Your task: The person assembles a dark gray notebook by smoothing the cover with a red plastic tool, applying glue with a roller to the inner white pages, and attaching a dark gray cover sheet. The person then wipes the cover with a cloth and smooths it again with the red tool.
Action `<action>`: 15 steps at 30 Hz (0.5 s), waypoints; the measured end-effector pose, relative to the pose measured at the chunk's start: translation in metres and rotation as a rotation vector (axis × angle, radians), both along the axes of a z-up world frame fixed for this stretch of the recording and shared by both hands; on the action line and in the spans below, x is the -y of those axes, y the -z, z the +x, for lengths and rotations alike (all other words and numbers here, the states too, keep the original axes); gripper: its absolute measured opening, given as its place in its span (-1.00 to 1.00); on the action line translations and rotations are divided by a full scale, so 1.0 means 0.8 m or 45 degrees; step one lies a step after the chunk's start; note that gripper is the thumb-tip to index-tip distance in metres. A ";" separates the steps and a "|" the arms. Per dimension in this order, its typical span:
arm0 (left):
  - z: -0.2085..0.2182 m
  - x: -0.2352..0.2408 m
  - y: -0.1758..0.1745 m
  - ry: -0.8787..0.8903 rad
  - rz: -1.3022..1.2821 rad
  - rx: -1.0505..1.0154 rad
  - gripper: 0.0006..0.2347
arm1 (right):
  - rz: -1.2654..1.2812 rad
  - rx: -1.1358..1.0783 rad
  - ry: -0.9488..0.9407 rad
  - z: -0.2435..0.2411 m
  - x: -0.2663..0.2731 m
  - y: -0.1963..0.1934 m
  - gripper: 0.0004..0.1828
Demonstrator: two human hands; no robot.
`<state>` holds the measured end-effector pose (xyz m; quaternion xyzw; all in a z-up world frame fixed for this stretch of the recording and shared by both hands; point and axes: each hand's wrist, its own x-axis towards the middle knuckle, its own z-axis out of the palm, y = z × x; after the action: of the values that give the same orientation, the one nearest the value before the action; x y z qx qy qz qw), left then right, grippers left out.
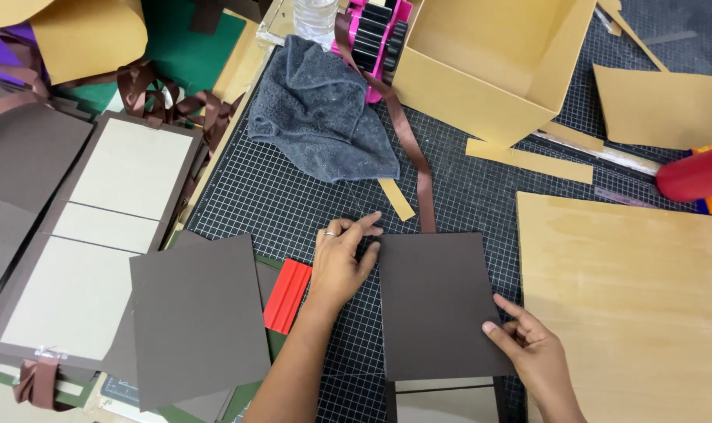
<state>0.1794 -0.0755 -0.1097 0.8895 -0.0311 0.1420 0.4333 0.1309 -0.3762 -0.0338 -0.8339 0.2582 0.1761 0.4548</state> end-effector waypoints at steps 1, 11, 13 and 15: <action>0.000 -0.001 0.001 -0.003 0.000 -0.003 -0.58 | 0.000 -0.003 -0.003 0.000 0.000 0.001 -0.37; 0.001 -0.003 0.014 0.035 0.080 -0.023 -0.44 | -0.039 0.034 -0.016 -0.007 -0.004 -0.006 -0.35; -0.001 -0.002 0.015 0.036 0.090 -0.022 -0.44 | -0.052 0.016 0.000 -0.011 -0.004 -0.008 -0.33; 0.000 -0.002 0.012 0.037 0.092 0.024 -0.45 | -0.087 -0.001 -0.036 -0.012 -0.003 -0.009 -0.31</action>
<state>0.1792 -0.0736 -0.1196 0.9026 -0.0531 0.1430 0.4027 0.1212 -0.3742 -0.0264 -0.8524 0.2526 0.1739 0.4235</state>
